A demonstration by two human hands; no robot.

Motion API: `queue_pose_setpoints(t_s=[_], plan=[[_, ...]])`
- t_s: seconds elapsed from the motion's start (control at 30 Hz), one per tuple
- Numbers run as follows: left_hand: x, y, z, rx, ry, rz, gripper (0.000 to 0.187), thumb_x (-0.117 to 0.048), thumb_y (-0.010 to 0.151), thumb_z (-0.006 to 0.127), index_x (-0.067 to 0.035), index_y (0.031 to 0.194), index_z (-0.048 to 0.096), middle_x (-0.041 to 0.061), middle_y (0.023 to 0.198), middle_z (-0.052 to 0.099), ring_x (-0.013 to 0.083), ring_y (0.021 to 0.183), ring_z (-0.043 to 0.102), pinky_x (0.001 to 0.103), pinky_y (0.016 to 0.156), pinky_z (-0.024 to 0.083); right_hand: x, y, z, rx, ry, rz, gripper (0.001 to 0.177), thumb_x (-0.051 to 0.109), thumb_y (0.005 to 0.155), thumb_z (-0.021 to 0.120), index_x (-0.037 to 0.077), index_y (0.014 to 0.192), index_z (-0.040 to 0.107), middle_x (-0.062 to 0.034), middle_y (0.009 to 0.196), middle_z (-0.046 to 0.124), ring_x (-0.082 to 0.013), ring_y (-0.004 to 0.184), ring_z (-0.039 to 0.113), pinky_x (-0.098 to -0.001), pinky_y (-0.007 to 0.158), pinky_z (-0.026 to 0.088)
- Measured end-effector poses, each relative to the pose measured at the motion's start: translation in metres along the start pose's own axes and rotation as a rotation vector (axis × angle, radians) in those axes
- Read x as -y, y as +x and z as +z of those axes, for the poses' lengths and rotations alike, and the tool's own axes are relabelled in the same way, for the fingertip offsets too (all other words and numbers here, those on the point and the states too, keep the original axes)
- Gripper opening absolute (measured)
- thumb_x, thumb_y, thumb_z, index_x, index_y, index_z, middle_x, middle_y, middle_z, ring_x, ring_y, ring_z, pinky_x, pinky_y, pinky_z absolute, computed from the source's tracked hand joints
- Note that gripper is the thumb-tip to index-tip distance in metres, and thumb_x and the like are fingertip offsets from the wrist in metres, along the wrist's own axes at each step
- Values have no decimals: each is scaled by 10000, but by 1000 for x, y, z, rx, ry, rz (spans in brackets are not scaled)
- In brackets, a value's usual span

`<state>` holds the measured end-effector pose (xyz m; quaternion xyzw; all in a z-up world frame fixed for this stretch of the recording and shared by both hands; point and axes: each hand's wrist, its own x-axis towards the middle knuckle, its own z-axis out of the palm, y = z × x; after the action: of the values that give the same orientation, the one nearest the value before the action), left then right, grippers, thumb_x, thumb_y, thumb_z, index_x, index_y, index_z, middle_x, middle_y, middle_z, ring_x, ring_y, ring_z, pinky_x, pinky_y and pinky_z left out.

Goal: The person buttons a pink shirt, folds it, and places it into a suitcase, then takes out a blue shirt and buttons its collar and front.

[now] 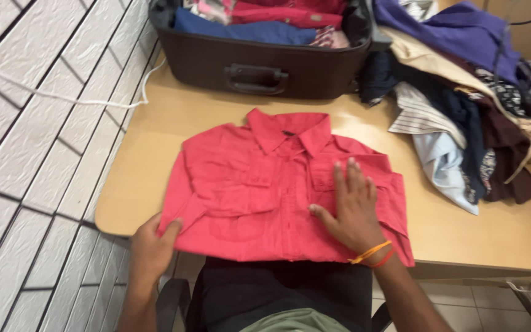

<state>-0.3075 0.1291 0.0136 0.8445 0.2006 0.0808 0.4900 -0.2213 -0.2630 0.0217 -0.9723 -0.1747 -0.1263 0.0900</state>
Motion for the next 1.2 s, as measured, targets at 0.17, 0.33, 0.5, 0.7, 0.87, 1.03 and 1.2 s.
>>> queue_pose_setpoints(t_s=[0.17,0.33,0.5,0.7,0.87,1.03,1.2], plan=[[33,2,9,35,-742,-53,359,-89,934,645,71,1252,687,134,1150,748,200,1013,689,340,929,526,14,-10,18,19,-41,24,1000,720,862,549,47,1561,307,-269,1614,255,-406,1515,209,-580,1182,157],[36,-6,14,72,-1132,-47,491,-83,922,594,23,1400,557,121,1330,654,217,1207,638,383,1071,477,14,-16,18,29,-18,0,998,719,861,555,51,1562,316,-252,1611,274,-395,1515,217,-579,1189,149],[14,-8,29,55,-1411,-82,525,-144,901,629,4,1395,529,113,1333,627,252,1249,617,450,1103,456,16,-13,14,90,19,5,1019,718,863,569,38,1568,289,-266,1615,241,-404,1513,173,-587,1182,118],[-40,1,65,305,-1298,199,511,-122,900,611,72,1369,558,145,1282,674,243,1163,662,397,1045,502,17,-11,-1,104,211,32,922,622,920,583,27,1571,314,-255,1637,240,-391,1542,168,-573,1218,93],[-80,-3,100,502,-1164,333,496,-94,933,626,87,1393,579,103,1223,683,189,1090,648,347,996,515,17,-25,-27,61,767,45,812,568,1006,485,42,1604,325,-191,1692,318,-337,1584,270,-504,1281,153],[-120,-16,131,569,-1056,422,559,-112,943,646,57,1467,549,81,1303,663,157,1179,620,322,1063,490,17,-19,-38,222,1546,-10,928,691,1010,399,92,1668,137,-153,1692,315,-283,1582,298,-469,1266,251],[-168,-34,168,647,-872,665,407,-200,927,683,0,1272,601,196,1579,456,274,1324,577,420,1080,499,5,-17,-43,140,2029,206,948,677,983,426,55,1655,183,-125,1608,410,-272,1456,415,-437,1164,366]])
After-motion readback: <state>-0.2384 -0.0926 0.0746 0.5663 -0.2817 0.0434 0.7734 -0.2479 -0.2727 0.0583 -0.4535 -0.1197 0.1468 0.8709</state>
